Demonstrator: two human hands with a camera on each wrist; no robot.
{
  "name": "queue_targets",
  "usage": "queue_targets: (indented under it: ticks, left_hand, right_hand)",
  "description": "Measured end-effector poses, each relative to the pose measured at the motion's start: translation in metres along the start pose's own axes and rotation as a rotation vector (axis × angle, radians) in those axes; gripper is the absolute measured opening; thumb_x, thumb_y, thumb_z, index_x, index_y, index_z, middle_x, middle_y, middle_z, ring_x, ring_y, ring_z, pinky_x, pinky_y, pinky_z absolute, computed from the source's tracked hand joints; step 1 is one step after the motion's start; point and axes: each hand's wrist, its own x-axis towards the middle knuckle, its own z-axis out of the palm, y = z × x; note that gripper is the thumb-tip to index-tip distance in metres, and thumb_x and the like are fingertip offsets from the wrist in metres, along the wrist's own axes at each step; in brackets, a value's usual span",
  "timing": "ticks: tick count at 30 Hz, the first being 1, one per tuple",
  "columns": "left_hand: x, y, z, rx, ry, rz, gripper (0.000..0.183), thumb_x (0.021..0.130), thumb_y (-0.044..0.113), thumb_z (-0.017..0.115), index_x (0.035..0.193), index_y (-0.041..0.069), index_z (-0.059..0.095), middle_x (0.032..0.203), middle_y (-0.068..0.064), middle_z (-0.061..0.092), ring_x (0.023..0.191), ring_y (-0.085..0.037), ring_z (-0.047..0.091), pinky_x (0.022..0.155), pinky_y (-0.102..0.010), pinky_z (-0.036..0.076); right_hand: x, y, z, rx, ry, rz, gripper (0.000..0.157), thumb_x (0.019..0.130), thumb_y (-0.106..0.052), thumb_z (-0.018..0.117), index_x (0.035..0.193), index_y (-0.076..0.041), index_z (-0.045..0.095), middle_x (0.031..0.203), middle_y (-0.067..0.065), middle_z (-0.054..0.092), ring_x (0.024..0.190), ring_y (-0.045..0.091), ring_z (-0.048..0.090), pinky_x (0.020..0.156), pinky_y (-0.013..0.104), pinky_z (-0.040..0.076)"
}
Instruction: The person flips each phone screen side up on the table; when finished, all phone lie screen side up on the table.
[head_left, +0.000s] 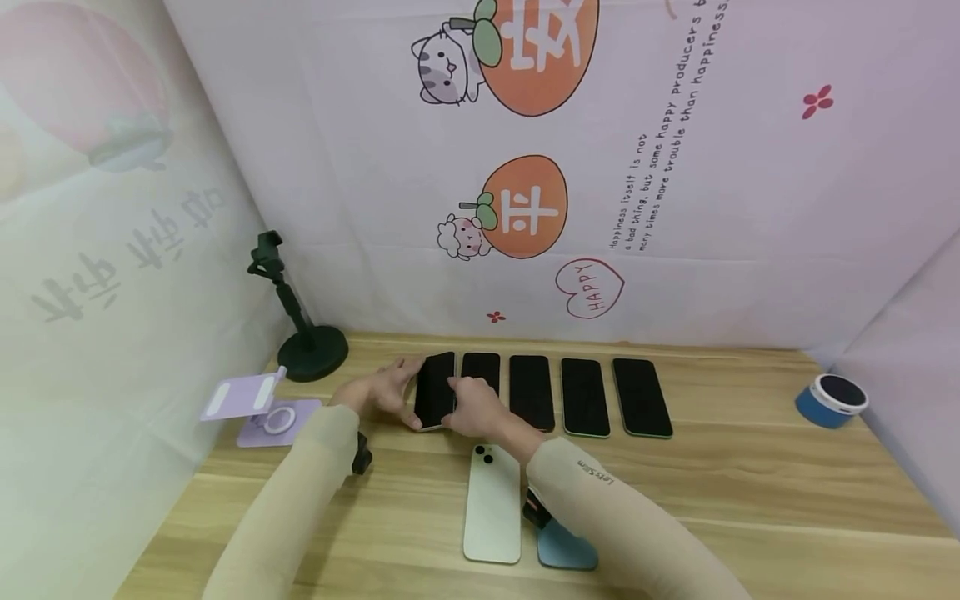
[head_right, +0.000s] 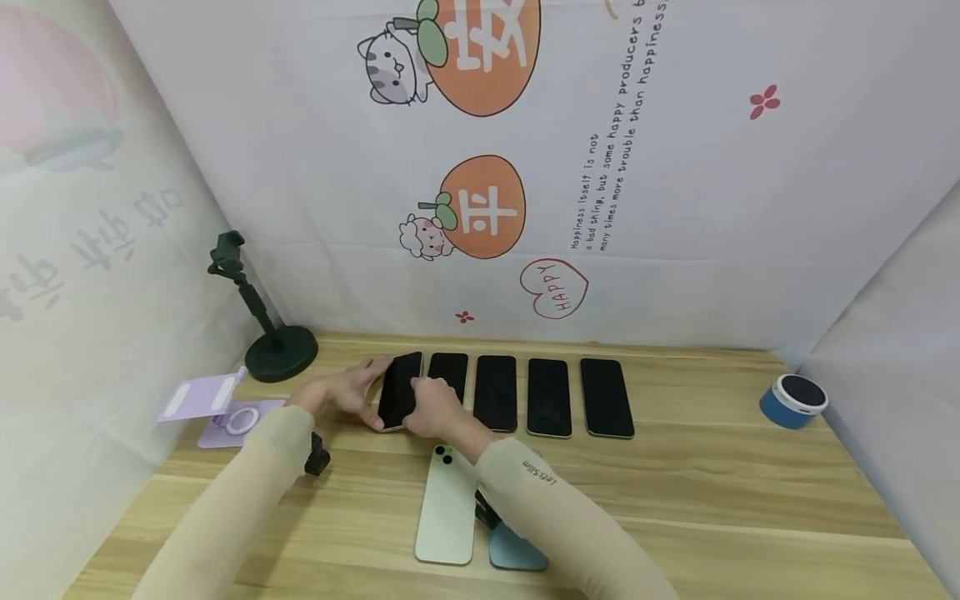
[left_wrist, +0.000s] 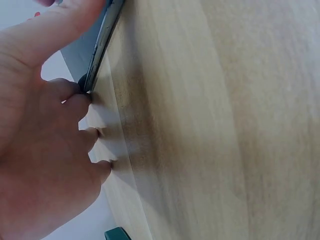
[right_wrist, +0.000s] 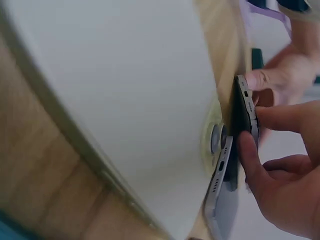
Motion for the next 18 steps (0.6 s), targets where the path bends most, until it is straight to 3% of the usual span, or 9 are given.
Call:
queue_targets:
  ticks: [2,4,7,13,18]
  left_hand:
    - [0.000,-0.001,-0.001,-0.013,-0.007,-0.003,0.125,0.081,0.031,0.090,0.168,0.010,0.002,0.176,-0.021,-0.002,0.162,-0.047,-0.009,0.130,-0.070,0.003]
    - [0.000,-0.003,-0.002,-0.027,-0.016,-0.009,0.125,0.082,0.031,0.089,0.168,0.011,0.001,0.176,-0.022,-0.005,0.162,-0.048,-0.010,0.130,-0.070,0.004]
    - [0.001,-0.005,-0.002,-0.042,-0.021,0.001,0.125,0.082,0.029,0.090,0.168,0.011,0.001,0.175,-0.025,-0.007,0.162,-0.049,-0.008,0.129,-0.070,0.006]
    - [0.004,-0.008,-0.004,-0.110,-0.031,0.007,0.124,0.081,0.013,0.089,0.169,0.016,0.002,0.175,-0.023,-0.012,0.163,-0.045,-0.008,0.130,-0.068,0.010]
    - [0.004,-0.009,-0.006,-0.110,-0.046,-0.015,0.123,0.082,0.010,0.087,0.169,0.019,0.000,0.175,-0.019,-0.014,0.164,-0.042,-0.010,0.131,-0.066,0.010]
  right_hand:
    - [0.001,-0.003,0.003,-0.088,-0.017,-0.036,0.076,0.090,-0.017,0.081,0.152,0.008,0.045,0.102,0.029,0.076,0.051,0.014,0.057,0.056,0.024,0.050]
    - [0.001,-0.007,0.005,-0.151,-0.022,-0.050,0.075,0.090,-0.019,0.082,0.151,0.007,0.047,0.127,0.029,0.071,0.073,0.021,0.073,0.066,0.028,0.058]
    - [0.001,-0.011,0.010,-0.206,-0.007,-0.037,0.067,0.090,-0.018,0.081,0.147,0.006,0.053,0.150,0.026,0.057,0.108,0.030,0.075,0.087,0.035,0.063]
    - [0.003,-0.017,0.021,-0.277,0.009,-0.031,0.056,0.092,-0.018,0.078,0.139,0.007,0.060,0.145,0.028,0.060,0.124,0.037,0.069,0.101,0.044,0.060]
    - [0.004,-0.019,0.026,-0.303,-0.003,-0.008,0.038,0.094,-0.022,0.077,0.121,0.004,0.071,0.145,0.031,0.059,0.118,0.039,0.071,0.095,0.042,0.063]
